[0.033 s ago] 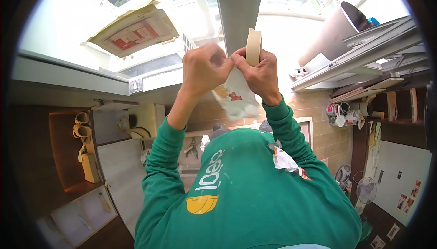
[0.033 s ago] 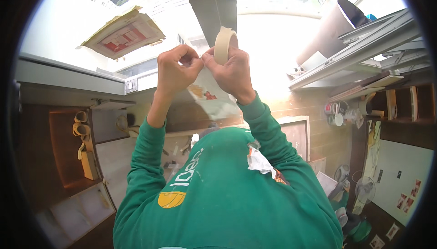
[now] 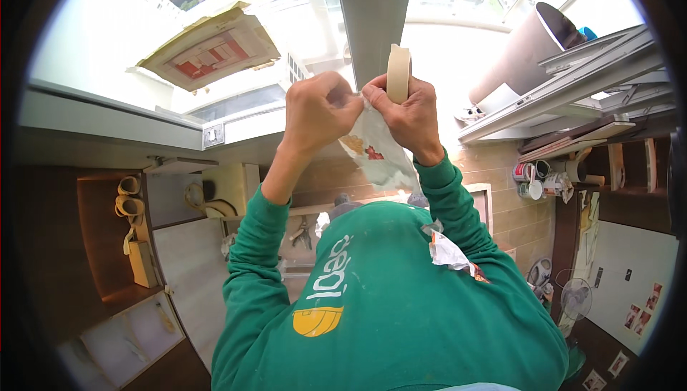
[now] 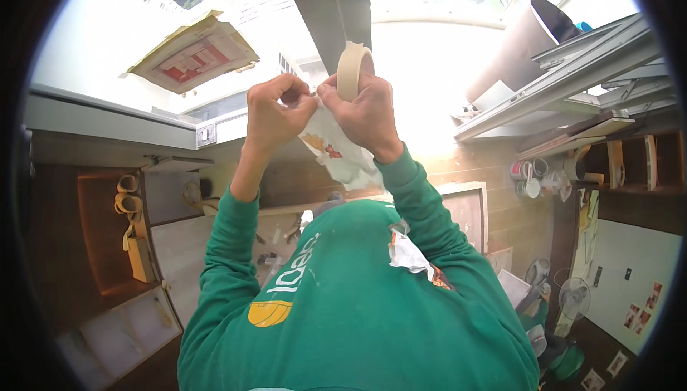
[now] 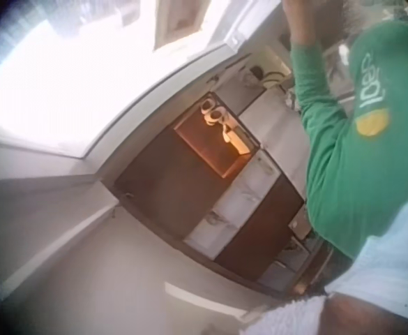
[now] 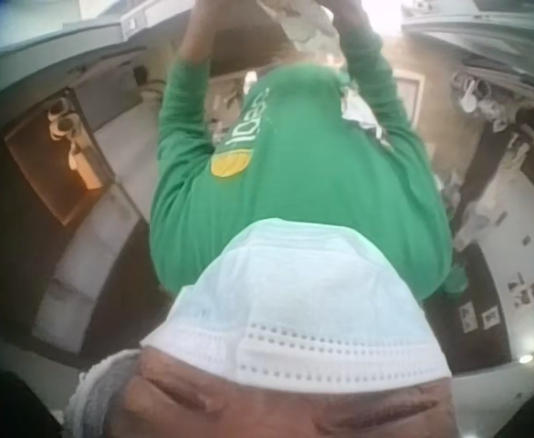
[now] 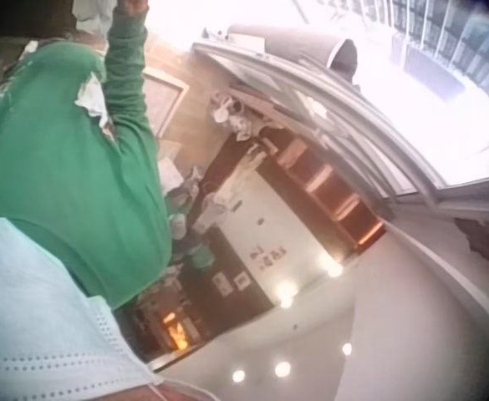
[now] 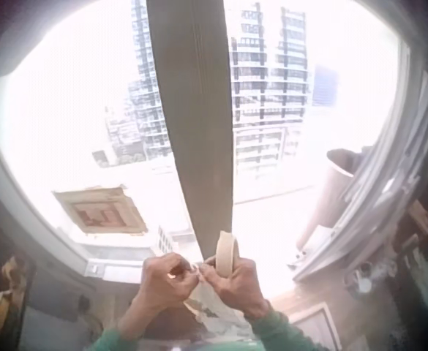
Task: The person uses masking tape to secure a piece of paper to a window frame. They repeatedly apply tape to the paper and press it against the glass, smoothing it down to ensure adhesion.
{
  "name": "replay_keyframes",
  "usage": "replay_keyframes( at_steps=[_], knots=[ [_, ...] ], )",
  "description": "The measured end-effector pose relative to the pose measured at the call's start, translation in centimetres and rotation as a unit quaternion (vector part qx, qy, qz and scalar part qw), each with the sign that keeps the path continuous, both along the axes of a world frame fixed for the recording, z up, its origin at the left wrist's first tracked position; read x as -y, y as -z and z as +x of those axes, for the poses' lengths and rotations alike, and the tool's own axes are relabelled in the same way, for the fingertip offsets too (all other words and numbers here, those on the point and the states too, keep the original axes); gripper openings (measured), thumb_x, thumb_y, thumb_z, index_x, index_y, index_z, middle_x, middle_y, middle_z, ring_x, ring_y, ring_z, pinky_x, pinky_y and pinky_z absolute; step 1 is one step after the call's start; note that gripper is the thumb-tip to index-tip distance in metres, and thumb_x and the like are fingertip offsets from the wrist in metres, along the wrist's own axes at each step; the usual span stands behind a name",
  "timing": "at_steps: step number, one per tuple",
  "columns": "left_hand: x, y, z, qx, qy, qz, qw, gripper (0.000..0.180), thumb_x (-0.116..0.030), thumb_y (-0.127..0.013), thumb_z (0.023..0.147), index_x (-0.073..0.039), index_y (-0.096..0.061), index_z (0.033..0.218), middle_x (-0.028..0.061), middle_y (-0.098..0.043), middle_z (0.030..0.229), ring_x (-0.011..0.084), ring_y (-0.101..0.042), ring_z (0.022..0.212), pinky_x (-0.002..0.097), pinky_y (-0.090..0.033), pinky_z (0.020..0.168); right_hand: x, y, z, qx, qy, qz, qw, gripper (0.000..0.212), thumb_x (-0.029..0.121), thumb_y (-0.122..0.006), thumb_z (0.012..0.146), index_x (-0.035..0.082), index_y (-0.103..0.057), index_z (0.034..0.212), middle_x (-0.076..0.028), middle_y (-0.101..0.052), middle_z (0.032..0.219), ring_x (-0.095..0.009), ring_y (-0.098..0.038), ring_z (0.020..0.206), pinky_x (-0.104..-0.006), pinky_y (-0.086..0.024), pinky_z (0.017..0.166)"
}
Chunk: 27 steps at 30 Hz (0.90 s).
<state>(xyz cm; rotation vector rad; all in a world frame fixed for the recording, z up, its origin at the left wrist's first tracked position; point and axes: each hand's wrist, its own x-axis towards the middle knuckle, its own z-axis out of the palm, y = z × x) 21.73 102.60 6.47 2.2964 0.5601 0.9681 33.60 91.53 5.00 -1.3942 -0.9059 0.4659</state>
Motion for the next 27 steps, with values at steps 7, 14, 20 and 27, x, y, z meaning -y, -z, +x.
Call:
replay_keyframes(
  at_steps=[7, 14, 20, 27],
  knots=[
    [-3.1, 2.7, -6.1, -0.056, -0.051, -0.018, 0.997, 0.007, -0.003, -0.066, 0.068, -0.001, -0.059, 0.065, 0.0062, -0.061, 0.059, 0.0141, -0.056, 0.051, 0.0274, -0.046, 0.051, 0.8, -0.4, 3.6, -0.102, 0.024, 0.002, 0.995, 0.012, 0.009, -0.068, 0.085, -0.002, -0.070, 0.084, -0.004, -0.065, 0.069, -0.009, -0.057, 0.062, -0.0242, -0.047, 0.058],
    [-0.3, -1.6, -1.6, 0.122, -0.002, -0.127, 0.984, 0.021, -0.011, -0.073, 0.081, 0.001, -0.070, 0.097, 0.0089, -0.071, 0.086, 0.0144, -0.064, 0.076, 0.0279, -0.051, 0.071, -0.1, -0.8, 2.7, -0.046, -0.007, 0.012, 0.999, 0.013, 0.009, -0.068, 0.085, -0.003, -0.068, 0.084, -0.005, -0.065, 0.071, -0.010, -0.059, 0.064, -0.0248, -0.047, 0.059],
    [-2.6, -1.0, -2.6, -0.010, 0.026, -0.258, 0.966, 0.010, -0.006, -0.069, 0.086, 0.004, -0.072, 0.088, 0.0054, -0.070, 0.075, 0.0082, -0.061, 0.070, 0.0214, -0.047, 0.067, 0.9, -0.8, 4.0, -0.098, -0.037, -0.042, 0.994, 0.016, 0.013, -0.068, 0.085, -0.002, -0.069, 0.086, -0.007, -0.068, 0.073, -0.011, -0.062, 0.065, -0.0241, -0.048, 0.058],
    [-5.9, 0.5, -3.1, 0.207, 0.066, -0.456, 0.863, 0.011, -0.005, -0.068, 0.089, 0.004, -0.071, 0.094, 0.0064, -0.070, 0.083, 0.0094, -0.063, 0.075, 0.0207, -0.049, 0.071, 1.0, 0.3, 4.5, -0.132, -0.113, 0.010, 0.985, 0.019, 0.013, -0.068, 0.087, 0.000, -0.071, 0.101, -0.006, -0.071, 0.090, -0.012, -0.066, 0.081, -0.0258, -0.052, 0.072]
  ],
)
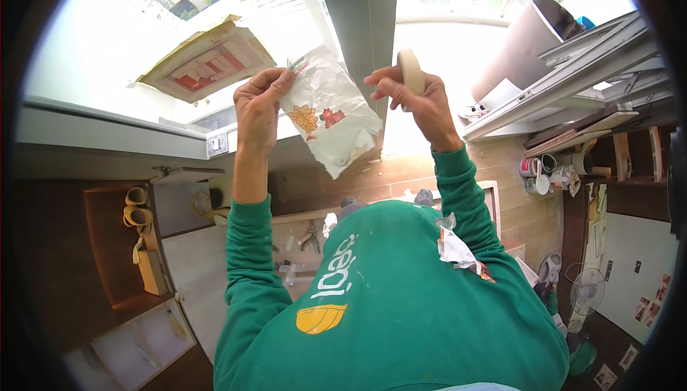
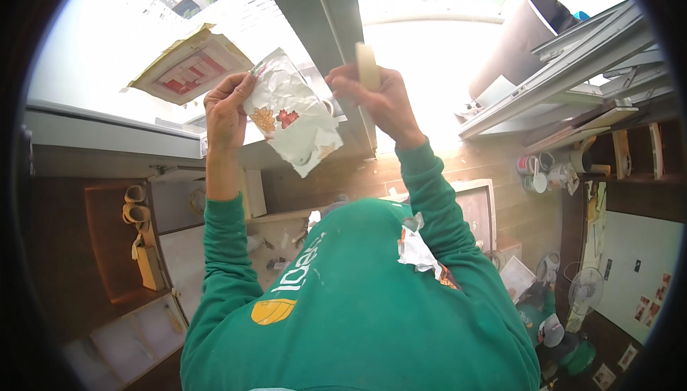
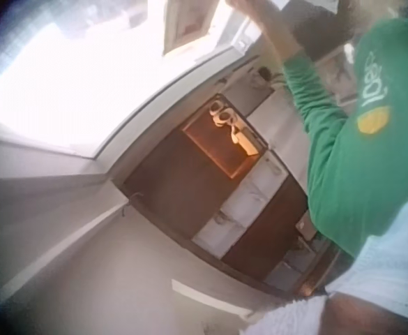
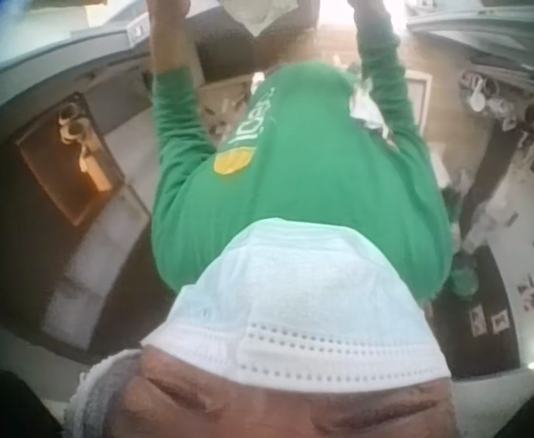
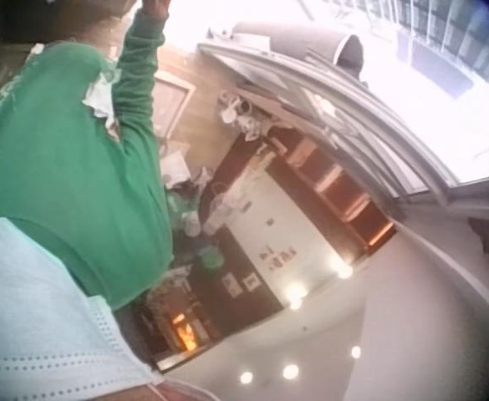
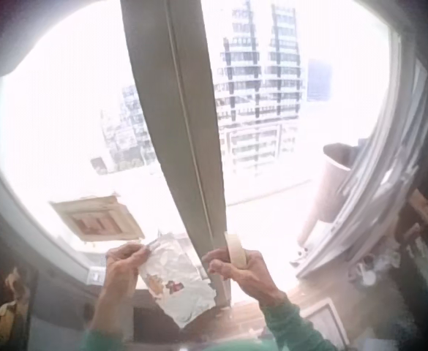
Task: The person uses masking tape to secure a piece of paper to a window frame. They repeatedly apply tape to the paper and press it against the glass, smoothing it down to ensure adhesion.
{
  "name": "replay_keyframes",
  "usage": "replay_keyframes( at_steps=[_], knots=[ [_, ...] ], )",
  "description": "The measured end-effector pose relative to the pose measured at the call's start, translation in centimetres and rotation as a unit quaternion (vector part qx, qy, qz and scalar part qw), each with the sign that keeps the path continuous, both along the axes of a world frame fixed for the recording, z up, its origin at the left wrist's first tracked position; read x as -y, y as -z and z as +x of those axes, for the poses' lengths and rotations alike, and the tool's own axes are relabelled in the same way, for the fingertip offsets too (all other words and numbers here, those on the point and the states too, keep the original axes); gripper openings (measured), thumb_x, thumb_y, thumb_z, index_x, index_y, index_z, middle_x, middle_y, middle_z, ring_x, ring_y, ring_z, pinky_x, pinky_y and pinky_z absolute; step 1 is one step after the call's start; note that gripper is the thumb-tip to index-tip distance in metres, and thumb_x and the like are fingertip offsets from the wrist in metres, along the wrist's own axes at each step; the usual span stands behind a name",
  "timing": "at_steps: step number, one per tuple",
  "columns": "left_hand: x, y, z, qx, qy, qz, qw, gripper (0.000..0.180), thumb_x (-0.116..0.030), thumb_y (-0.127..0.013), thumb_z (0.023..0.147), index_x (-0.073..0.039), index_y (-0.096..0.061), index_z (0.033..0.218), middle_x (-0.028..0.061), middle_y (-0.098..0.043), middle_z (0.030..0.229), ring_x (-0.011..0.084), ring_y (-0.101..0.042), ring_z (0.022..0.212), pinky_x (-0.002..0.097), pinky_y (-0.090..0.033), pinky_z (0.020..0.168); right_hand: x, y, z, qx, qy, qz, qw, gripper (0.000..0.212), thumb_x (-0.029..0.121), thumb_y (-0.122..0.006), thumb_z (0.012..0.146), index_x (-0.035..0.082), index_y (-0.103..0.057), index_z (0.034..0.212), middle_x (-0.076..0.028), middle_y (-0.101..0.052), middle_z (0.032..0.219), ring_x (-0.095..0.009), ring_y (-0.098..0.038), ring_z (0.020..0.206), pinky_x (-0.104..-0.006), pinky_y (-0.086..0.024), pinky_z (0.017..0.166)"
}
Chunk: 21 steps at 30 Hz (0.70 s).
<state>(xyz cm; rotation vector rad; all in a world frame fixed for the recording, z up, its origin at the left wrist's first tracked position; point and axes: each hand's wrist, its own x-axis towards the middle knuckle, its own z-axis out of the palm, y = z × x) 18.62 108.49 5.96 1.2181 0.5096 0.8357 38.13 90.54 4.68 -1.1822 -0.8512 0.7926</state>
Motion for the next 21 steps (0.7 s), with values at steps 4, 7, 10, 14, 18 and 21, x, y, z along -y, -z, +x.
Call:
replay_keyframes(
  at_steps=[4, 7, 10, 14, 18, 21],
  knots=[
    [-0.1, 0.7, 0.8, 0.043, 0.014, -0.069, 0.997, 0.012, -0.003, -0.067, 0.089, 0.005, -0.070, 0.097, 0.0097, -0.071, 0.089, 0.0120, -0.066, 0.078, 0.0237, -0.052, 0.076, -0.7, 1.6, -1.6, 0.000, -0.045, 0.002, 0.999, 0.028, 0.013, -0.072, 0.084, -0.002, -0.069, 0.107, -0.006, -0.070, 0.097, -0.011, -0.064, 0.083, -0.0263, -0.052, 0.074],
    [0.3, 1.5, 1.5, 0.020, -0.035, -0.043, 0.998, 0.013, -0.004, -0.067, 0.089, 0.005, -0.070, 0.098, 0.0106, -0.071, 0.090, 0.0131, -0.066, 0.079, 0.0243, -0.052, 0.075, -1.1, 1.4, -2.4, -0.017, -0.050, 0.012, 0.999, 0.029, 0.011, -0.073, 0.082, -0.004, -0.068, 0.106, -0.006, -0.070, 0.094, -0.010, -0.062, 0.082, -0.0255, -0.051, 0.073],
    [0.7, 2.5, 1.4, 0.026, -0.001, -0.050, 0.998, 0.017, -0.007, -0.068, 0.089, 0.006, -0.069, 0.101, 0.0110, -0.071, 0.090, 0.0153, -0.067, 0.081, 0.0258, -0.053, 0.076, -2.4, 2.5, -3.4, 0.030, -0.005, 0.023, 0.999, 0.024, 0.008, -0.075, 0.082, -0.007, -0.066, 0.099, -0.005, -0.070, 0.090, -0.006, -0.060, 0.079, -0.0226, -0.050, 0.069],
    [2.4, 0.9, 0.4, -0.179, -0.120, 0.360, 0.908, 0.051, -0.022, -0.080, 0.078, 0.005, -0.061, 0.117, 0.0197, -0.066, 0.111, 0.0246, -0.065, 0.100, 0.0348, -0.051, 0.086, -3.2, 3.3, -3.2, 0.084, 0.085, -0.005, 0.993, 0.022, 0.009, -0.076, 0.081, -0.005, -0.068, 0.095, -0.004, -0.070, 0.084, -0.006, -0.059, 0.074, -0.0233, -0.049, 0.065],
    [8.0, -2.6, -1.2, -0.219, -0.069, 0.564, 0.793, 0.103, -0.026, -0.089, 0.058, 0.001, -0.036, 0.142, 0.0217, -0.041, 0.143, 0.0344, -0.043, 0.131, 0.0438, -0.042, 0.101, -2.8, 1.7, -3.5, 0.183, 0.148, -0.066, 0.970, 0.023, 0.009, -0.077, 0.077, -0.003, -0.070, 0.094, -0.007, -0.070, 0.081, -0.007, -0.060, 0.071, -0.0255, -0.049, 0.063],
    [9.4, -0.1, -0.1, -0.257, -0.098, 0.570, 0.775, 0.105, -0.023, -0.086, 0.059, 0.000, -0.030, 0.145, 0.0220, -0.036, 0.145, 0.0364, -0.033, 0.137, 0.0449, -0.038, 0.106, -2.9, 1.1, -3.7, 0.258, 0.116, -0.006, 0.959, 0.021, 0.006, -0.074, 0.076, -0.002, -0.071, 0.095, -0.007, -0.070, 0.082, -0.008, -0.060, 0.071, -0.0256, -0.049, 0.063]
  ],
)
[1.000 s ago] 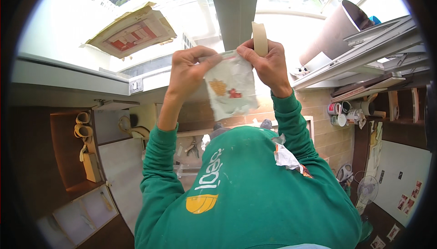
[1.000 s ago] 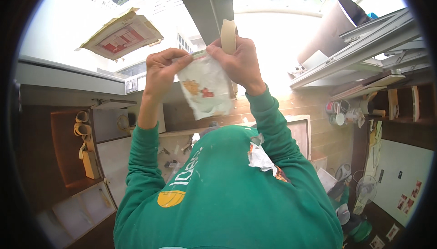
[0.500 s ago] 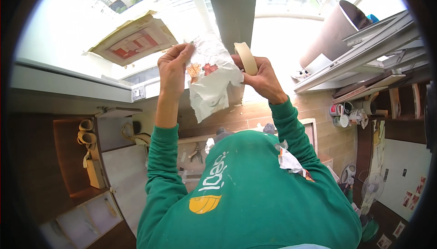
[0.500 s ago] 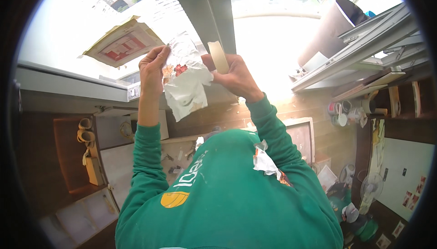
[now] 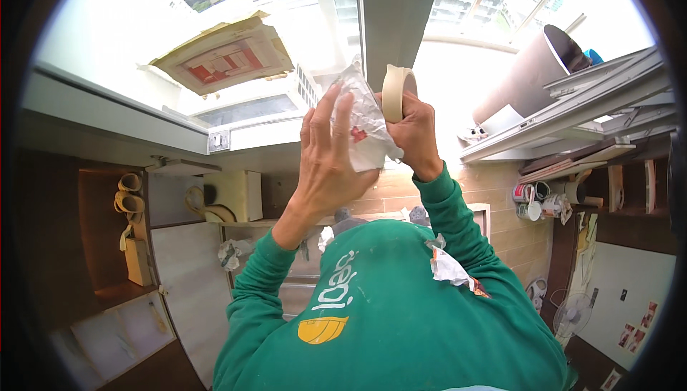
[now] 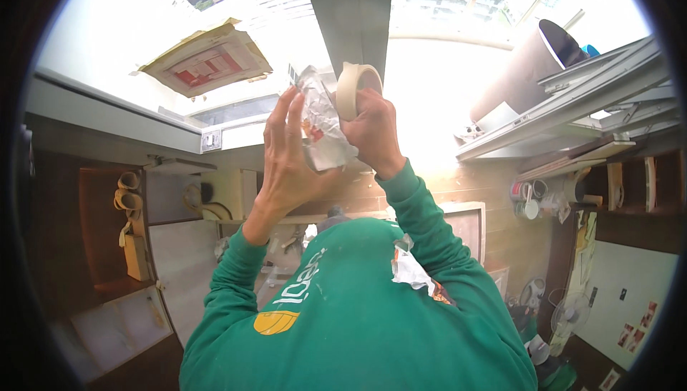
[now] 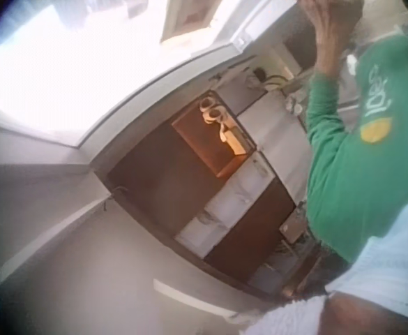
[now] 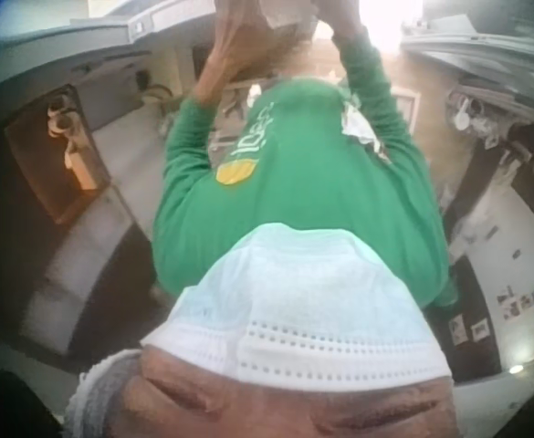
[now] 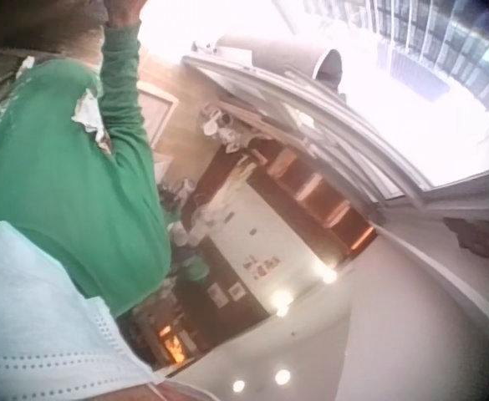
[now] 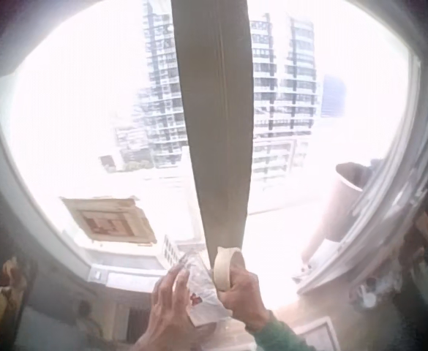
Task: The person uses masking tape to secure a piece of paper to a window frame. They repeatedly apply tape to the paper and press it against the glass, smoothing it down to ensure adhesion.
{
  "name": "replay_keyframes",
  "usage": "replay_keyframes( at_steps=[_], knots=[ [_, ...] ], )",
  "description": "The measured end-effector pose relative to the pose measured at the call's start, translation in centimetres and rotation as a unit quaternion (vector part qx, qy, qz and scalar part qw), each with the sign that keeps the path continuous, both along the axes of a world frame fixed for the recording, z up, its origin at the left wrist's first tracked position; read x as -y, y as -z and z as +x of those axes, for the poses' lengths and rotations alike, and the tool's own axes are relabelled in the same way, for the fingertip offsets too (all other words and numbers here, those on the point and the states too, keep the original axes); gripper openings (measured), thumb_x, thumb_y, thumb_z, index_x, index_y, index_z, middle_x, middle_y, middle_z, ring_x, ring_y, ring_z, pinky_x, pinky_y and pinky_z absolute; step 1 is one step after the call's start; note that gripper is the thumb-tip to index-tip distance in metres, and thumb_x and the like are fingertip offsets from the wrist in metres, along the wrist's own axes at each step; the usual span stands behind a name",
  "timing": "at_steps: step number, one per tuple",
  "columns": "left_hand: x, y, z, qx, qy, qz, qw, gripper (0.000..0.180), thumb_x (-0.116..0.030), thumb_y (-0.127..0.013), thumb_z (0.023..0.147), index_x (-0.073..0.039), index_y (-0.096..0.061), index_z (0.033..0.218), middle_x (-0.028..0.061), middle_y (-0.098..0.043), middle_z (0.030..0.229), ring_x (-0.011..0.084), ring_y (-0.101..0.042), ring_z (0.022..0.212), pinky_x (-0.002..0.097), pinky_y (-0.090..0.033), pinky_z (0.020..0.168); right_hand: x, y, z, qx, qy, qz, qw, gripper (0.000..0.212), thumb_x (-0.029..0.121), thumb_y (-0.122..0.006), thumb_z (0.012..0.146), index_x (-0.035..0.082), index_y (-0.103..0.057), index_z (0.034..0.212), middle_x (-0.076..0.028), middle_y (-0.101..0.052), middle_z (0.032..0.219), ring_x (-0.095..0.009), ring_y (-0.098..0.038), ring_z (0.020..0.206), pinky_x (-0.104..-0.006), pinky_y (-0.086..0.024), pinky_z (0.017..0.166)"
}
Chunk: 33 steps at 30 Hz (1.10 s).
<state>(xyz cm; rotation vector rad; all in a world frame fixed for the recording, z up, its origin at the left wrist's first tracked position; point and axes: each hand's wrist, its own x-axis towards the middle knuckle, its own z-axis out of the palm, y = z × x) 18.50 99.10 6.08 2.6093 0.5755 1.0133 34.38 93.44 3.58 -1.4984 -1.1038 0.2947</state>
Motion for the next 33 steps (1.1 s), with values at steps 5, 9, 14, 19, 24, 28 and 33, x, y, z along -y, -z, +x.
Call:
replay_keyframes(
  at_steps=[5, 9, 14, 19, 24, 28, 33],
  knots=[
    [-5.0, 1.4, -3.5, 0.244, -0.134, -0.328, 0.903, 0.048, 0.003, -0.070, 0.077, 0.004, -0.054, 0.122, 0.0145, -0.066, 0.104, 0.0162, -0.067, 0.079, 0.0234, -0.054, 0.070, 0.7, -0.9, 0.8, -0.047, -0.062, -0.020, 0.997, 0.017, 0.006, -0.068, 0.072, 0.001, -0.073, 0.087, -0.007, -0.066, 0.070, -0.015, -0.061, 0.062, -0.0279, -0.050, 0.061],
    [-7.7, -2.1, -4.1, 0.155, -0.234, -0.035, 0.959, 0.053, 0.000, -0.072, 0.077, 0.000, -0.054, 0.127, 0.0153, -0.066, 0.110, 0.0250, -0.065, 0.100, 0.0339, -0.052, 0.086, 1.5, -1.9, 2.1, -0.133, -0.116, -0.103, 0.979, 0.015, 0.004, -0.072, 0.073, -0.004, -0.069, 0.085, -0.005, -0.067, 0.072, -0.009, -0.061, 0.065, -0.0238, -0.050, 0.062],
    [-5.7, -2.8, -2.6, 0.063, 0.045, 0.042, 0.996, 0.038, 0.000, -0.073, 0.075, -0.004, -0.066, 0.112, 0.0126, -0.067, 0.112, 0.0316, -0.062, 0.110, 0.0379, -0.047, 0.098, 1.4, -2.1, 2.5, -0.148, -0.181, -0.139, 0.962, 0.015, 0.004, -0.071, 0.072, -0.004, -0.069, 0.084, -0.006, -0.067, 0.073, -0.011, -0.062, 0.066, -0.0244, -0.050, 0.063],
    [-6.1, -1.4, -1.5, 0.034, 0.071, -0.114, 0.990, 0.014, -0.007, -0.072, 0.078, -0.003, -0.070, 0.091, 0.0124, -0.068, 0.090, 0.0297, -0.065, 0.086, 0.0371, -0.049, 0.081, 1.3, -2.0, 2.6, -0.174, -0.197, -0.131, 0.956, 0.016, 0.007, -0.069, 0.072, -0.004, -0.068, 0.084, -0.006, -0.067, 0.072, -0.011, -0.062, 0.066, -0.0246, -0.050, 0.064],
    [-6.5, -1.2, -1.1, 0.046, 0.093, -0.193, 0.976, 0.008, -0.008, -0.071, 0.081, -0.001, -0.069, 0.084, 0.0112, -0.067, 0.077, 0.0245, -0.063, 0.068, 0.0329, -0.049, 0.065, 1.9, -2.3, 2.7, -0.152, -0.171, -0.111, 0.967, 0.019, 0.011, -0.075, 0.075, -0.004, -0.069, 0.086, -0.005, -0.068, 0.077, -0.011, -0.062, 0.068, -0.0257, -0.050, 0.065],
    [-7.0, -1.7, -0.3, 0.025, 0.102, -0.222, 0.970, 0.008, -0.008, -0.070, 0.083, 0.000, -0.069, 0.085, 0.0059, -0.065, 0.075, 0.0151, -0.055, 0.065, 0.0274, -0.045, 0.063, 1.5, -1.8, 2.8, -0.050, 0.036, 0.029, 0.998, 0.029, 0.014, -0.079, 0.081, -0.004, -0.069, 0.101, -0.004, -0.070, 0.087, -0.010, -0.063, 0.074, -0.0256, -0.051, 0.068],
    [-7.0, -2.9, 0.8, -0.033, 0.114, -0.226, 0.967, 0.008, -0.008, -0.069, 0.084, 0.000, -0.069, 0.086, 0.0054, -0.064, 0.075, 0.0133, -0.053, 0.064, 0.0265, -0.044, 0.063, 2.7, -5.5, 1.9, 0.092, 0.096, 0.173, 0.976, 0.030, 0.000, -0.073, 0.082, -0.003, -0.065, 0.111, -0.007, -0.072, 0.095, -0.012, -0.068, 0.081, -0.0259, -0.055, 0.073]
  ],
)
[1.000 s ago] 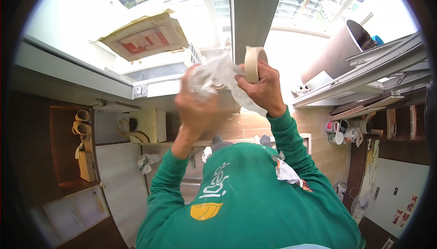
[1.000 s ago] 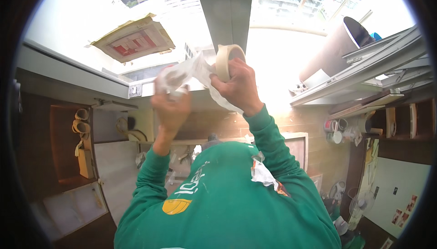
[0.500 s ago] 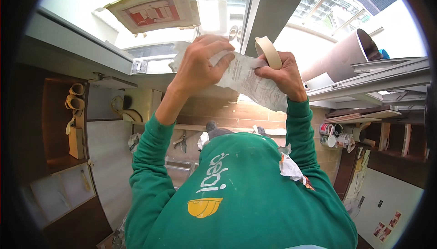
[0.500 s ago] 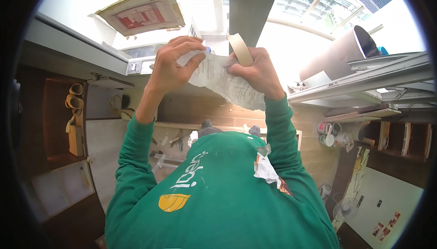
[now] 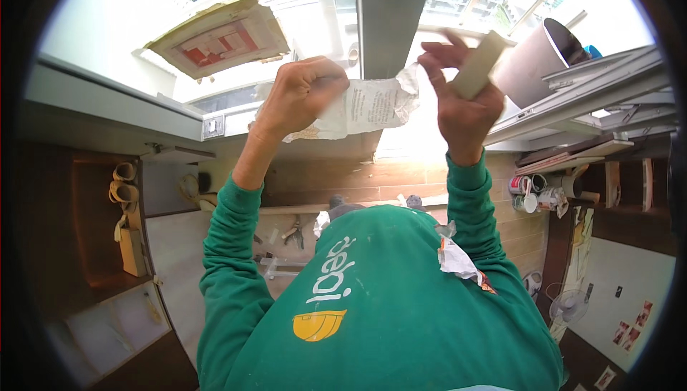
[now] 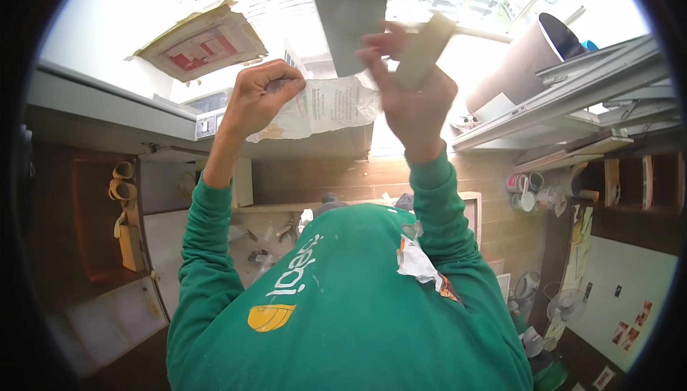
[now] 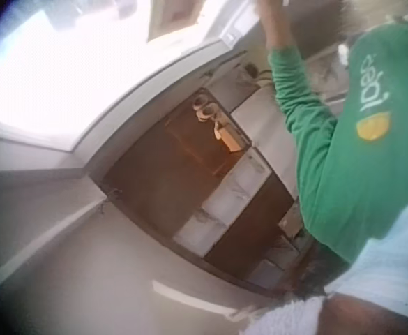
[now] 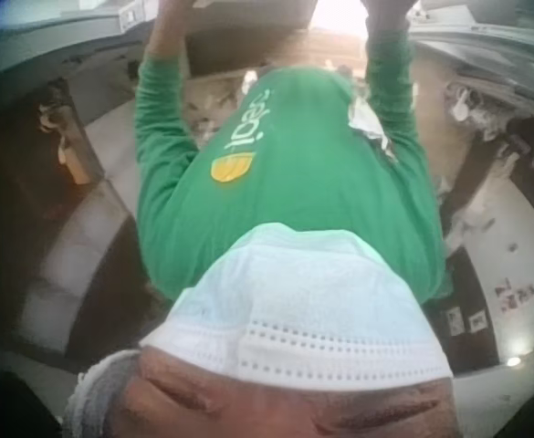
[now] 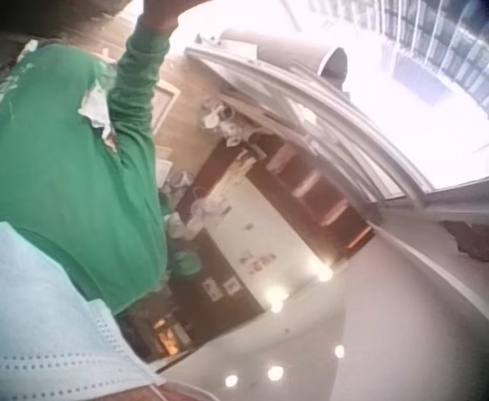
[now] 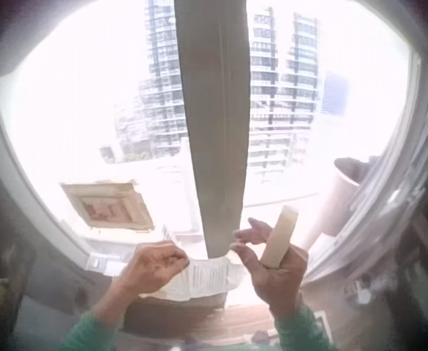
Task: The person uses masking tape to secure a piece of paper to a window frame. They repeatedly apply tape to the paper and press it against the glass, smoothing it down to ensure adhesion.
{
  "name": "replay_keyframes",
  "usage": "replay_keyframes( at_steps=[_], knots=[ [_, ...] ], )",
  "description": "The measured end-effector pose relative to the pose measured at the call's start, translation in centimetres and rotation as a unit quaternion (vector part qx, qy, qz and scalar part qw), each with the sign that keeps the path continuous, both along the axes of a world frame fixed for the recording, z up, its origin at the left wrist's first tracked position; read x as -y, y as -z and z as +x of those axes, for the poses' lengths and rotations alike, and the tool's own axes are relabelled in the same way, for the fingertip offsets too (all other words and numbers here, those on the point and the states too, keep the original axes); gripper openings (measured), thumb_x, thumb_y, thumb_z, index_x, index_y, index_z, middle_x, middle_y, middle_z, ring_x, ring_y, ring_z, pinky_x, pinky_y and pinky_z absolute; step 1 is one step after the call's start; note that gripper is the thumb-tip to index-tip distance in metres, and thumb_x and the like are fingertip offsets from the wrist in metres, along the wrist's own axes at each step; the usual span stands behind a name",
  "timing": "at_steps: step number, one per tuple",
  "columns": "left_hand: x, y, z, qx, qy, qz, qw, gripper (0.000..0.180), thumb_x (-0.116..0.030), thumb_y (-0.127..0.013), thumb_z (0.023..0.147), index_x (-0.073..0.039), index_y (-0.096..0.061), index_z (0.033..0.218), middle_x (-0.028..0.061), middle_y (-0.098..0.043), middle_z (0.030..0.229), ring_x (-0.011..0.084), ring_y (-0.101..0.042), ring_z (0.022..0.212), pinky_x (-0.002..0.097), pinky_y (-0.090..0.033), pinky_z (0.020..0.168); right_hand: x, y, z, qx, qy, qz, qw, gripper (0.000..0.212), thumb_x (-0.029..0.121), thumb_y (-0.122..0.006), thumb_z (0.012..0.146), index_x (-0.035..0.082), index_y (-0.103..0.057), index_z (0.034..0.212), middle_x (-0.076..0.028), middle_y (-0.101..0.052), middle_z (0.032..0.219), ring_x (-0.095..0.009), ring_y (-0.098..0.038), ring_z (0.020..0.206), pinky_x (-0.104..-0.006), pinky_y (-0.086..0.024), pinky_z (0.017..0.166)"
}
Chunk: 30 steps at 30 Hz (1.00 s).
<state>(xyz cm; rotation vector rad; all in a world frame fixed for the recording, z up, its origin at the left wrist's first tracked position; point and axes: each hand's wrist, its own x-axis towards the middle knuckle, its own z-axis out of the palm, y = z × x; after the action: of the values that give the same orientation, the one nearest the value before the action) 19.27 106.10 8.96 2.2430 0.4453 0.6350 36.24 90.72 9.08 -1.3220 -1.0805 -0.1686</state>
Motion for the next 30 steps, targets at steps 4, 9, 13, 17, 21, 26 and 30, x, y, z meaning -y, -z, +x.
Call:
replay_keyframes(
  at_steps=[4, 9, 13, 17, 21, 26, 30],
  knots=[
    [0.0, -1.3, 1.2, -0.016, 0.060, -0.005, 0.998, 0.008, -0.006, -0.067, 0.084, 0.001, -0.069, 0.087, 0.0098, -0.067, 0.079, 0.0194, -0.060, 0.068, 0.0313, -0.049, 0.066, -1.0, 0.9, -1.0, 0.017, -0.138, -0.138, 0.981, 0.021, 0.007, -0.073, 0.084, 0.001, -0.069, 0.104, -0.008, -0.072, 0.093, -0.015, -0.066, 0.078, -0.0298, -0.055, 0.071],
    [-0.3, -2.7, 2.0, -0.068, 0.094, 0.008, 0.993, 0.005, -0.004, -0.069, 0.086, 0.001, -0.069, 0.089, 0.0042, -0.066, 0.081, 0.0122, -0.059, 0.076, 0.0282, -0.047, 0.072, -1.3, 2.1, -0.3, -0.065, -0.172, -0.198, 0.963, 0.017, 0.013, -0.074, 0.085, -0.002, -0.070, 0.092, -0.009, -0.068, 0.073, -0.013, -0.061, 0.062, -0.0293, -0.051, 0.060],
    [-0.5, -2.6, 2.2, -0.093, 0.068, -0.016, 0.993, 0.007, -0.006, -0.068, 0.087, 0.001, -0.069, 0.089, 0.0033, -0.065, 0.080, 0.0111, -0.057, 0.075, 0.0273, -0.047, 0.072, -1.9, 2.6, -0.1, -0.031, -0.160, -0.191, 0.968, 0.017, 0.014, -0.073, 0.086, -0.003, -0.070, 0.090, -0.009, -0.067, 0.067, -0.012, -0.060, 0.059, -0.0290, -0.050, 0.057],
    [-0.5, -1.7, 2.1, -0.095, 0.043, -0.053, 0.993, 0.010, -0.009, -0.068, 0.087, 0.001, -0.070, 0.090, 0.0030, -0.065, 0.079, 0.0096, -0.055, 0.074, 0.0266, -0.046, 0.070, -2.2, 3.8, -0.1, -0.002, -0.146, -0.187, 0.971, 0.015, 0.013, -0.072, 0.085, -0.002, -0.070, 0.089, -0.011, -0.066, 0.065, -0.015, -0.060, 0.055, -0.0297, -0.050, 0.055],
    [-0.6, -0.6, 2.2, -0.092, 0.032, -0.056, 0.994, 0.012, -0.009, -0.066, 0.087, 0.001, -0.070, 0.089, 0.0031, -0.066, 0.077, 0.0089, -0.056, 0.073, 0.0264, -0.046, 0.070, -2.4, 3.6, -0.5, 0.046, -0.107, -0.187, 0.976, 0.013, 0.012, -0.071, 0.085, 0.000, -0.070, 0.088, -0.013, -0.064, 0.062, -0.020, -0.061, 0.052, -0.0307, -0.049, 0.053],
    [-0.8, 0.7, 2.5, -0.087, 0.028, -0.071, 0.993, 0.012, -0.009, -0.065, 0.087, 0.002, -0.070, 0.088, 0.0029, -0.067, 0.077, 0.0083, -0.056, 0.072, 0.0258, -0.047, 0.070, -2.8, 4.5, -0.4, 0.058, -0.086, -0.196, 0.975, 0.012, 0.013, -0.071, 0.082, 0.002, -0.069, 0.085, -0.013, -0.064, 0.064, -0.026, -0.062, 0.055, -0.0337, -0.049, 0.053],
    [-1.1, 1.5, 2.8, -0.029, 0.056, -0.157, 0.986, 0.012, -0.008, -0.064, 0.086, 0.003, -0.070, 0.088, 0.0014, -0.066, 0.075, 0.0075, -0.056, 0.072, 0.0238, -0.046, 0.068, -2.8, 5.0, -0.4, 0.050, -0.075, -0.176, 0.980, 0.008, 0.009, -0.072, 0.080, 0.002, -0.071, 0.085, -0.012, -0.065, 0.064, -0.023, -0.063, 0.053, -0.0317, -0.050, 0.054]
  ],
)
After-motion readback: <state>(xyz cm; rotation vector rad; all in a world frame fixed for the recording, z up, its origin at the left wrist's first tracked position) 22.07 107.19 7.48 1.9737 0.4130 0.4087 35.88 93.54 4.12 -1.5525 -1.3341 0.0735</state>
